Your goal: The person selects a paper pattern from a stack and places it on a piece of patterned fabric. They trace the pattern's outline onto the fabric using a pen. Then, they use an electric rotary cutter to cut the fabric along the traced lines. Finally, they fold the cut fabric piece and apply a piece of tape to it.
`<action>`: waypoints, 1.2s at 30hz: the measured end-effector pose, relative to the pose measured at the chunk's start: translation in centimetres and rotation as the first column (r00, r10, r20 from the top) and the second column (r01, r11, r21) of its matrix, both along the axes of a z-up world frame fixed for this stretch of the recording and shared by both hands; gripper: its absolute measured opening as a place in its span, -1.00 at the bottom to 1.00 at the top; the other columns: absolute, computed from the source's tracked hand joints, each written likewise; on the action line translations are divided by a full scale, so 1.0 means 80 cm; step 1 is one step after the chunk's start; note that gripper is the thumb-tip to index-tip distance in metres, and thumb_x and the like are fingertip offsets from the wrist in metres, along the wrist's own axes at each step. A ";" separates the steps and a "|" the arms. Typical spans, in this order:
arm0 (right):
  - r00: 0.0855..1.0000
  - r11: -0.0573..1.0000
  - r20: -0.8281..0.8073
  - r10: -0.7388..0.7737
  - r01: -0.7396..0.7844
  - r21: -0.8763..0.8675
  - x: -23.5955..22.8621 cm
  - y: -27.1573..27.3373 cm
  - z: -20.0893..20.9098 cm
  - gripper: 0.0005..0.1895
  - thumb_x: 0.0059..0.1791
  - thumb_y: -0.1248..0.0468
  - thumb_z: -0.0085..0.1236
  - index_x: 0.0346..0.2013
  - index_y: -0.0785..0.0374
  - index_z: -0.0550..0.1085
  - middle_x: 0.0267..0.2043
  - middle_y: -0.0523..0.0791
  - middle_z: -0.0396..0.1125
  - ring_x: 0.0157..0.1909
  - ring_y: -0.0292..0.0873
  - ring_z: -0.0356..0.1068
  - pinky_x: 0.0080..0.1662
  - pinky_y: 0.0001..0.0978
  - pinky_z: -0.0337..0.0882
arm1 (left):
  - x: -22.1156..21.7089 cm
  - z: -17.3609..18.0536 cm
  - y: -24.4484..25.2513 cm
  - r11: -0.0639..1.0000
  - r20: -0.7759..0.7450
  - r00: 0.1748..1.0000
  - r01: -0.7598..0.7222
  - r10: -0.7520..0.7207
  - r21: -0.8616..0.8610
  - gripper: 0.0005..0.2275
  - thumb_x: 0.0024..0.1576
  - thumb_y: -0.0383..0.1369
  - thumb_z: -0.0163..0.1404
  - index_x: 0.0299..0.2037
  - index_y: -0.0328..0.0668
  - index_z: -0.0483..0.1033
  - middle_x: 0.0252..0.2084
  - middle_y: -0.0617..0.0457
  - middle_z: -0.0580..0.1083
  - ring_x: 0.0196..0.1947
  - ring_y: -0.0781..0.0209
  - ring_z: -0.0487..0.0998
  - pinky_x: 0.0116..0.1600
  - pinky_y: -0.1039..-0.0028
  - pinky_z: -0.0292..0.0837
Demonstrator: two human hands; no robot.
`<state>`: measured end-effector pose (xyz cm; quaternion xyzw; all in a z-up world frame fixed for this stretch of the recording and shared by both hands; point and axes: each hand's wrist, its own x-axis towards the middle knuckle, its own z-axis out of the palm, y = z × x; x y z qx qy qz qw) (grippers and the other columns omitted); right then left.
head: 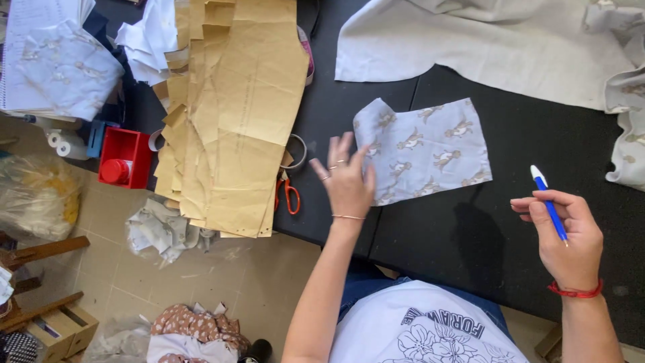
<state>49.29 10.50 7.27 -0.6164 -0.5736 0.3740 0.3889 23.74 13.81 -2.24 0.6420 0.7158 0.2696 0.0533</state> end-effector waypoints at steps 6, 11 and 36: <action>0.998 0.997 0.067 -0.017 0.012 0.082 -0.083 -0.001 -0.024 -0.83 0.02 0.35 -0.11 -0.22 0.44 0.37 -0.33 0.00 0.22 -0.35 -0.23 0.18 -0.25 -0.56 0.19 | -0.138 -0.012 -0.029 0.981 -0.296 0.938 -0.192 0.179 -0.014 -0.74 -0.16 -0.37 0.05 -0.23 0.07 0.41 -0.03 0.10 0.28 0.06 0.15 0.22 0.15 -0.19 -0.32; 0.968 0.999 -0.249 -0.016 0.027 0.040 -0.186 0.001 -0.011 -0.80 0.05 0.12 -0.39 -0.24 0.19 0.11 -0.38 0.04 0.27 -0.31 -0.10 0.36 -0.38 -0.53 0.30 | -0.163 0.000 -0.009 0.999 -0.322 0.946 -0.033 0.020 -0.035 -0.85 -0.15 -0.28 0.09 -0.53 0.00 0.34 -0.31 0.11 0.39 -0.21 0.01 0.31 0.15 -0.20 -0.22; 0.904 0.990 -0.412 0.116 -0.141 -0.030 -0.253 -0.025 0.089 -0.46 -0.17 0.11 -0.23 0.03 0.34 0.12 -0.24 0.09 0.26 -0.28 -0.08 0.32 -0.31 -0.45 0.43 | -0.165 0.165 -0.087 0.773 0.901 0.422 0.603 -0.098 -0.198 -0.85 -0.01 -0.28 -0.23 -0.55 -0.09 0.11 -0.72 0.23 0.14 -0.72 0.44 0.06 -0.55 0.57 -0.04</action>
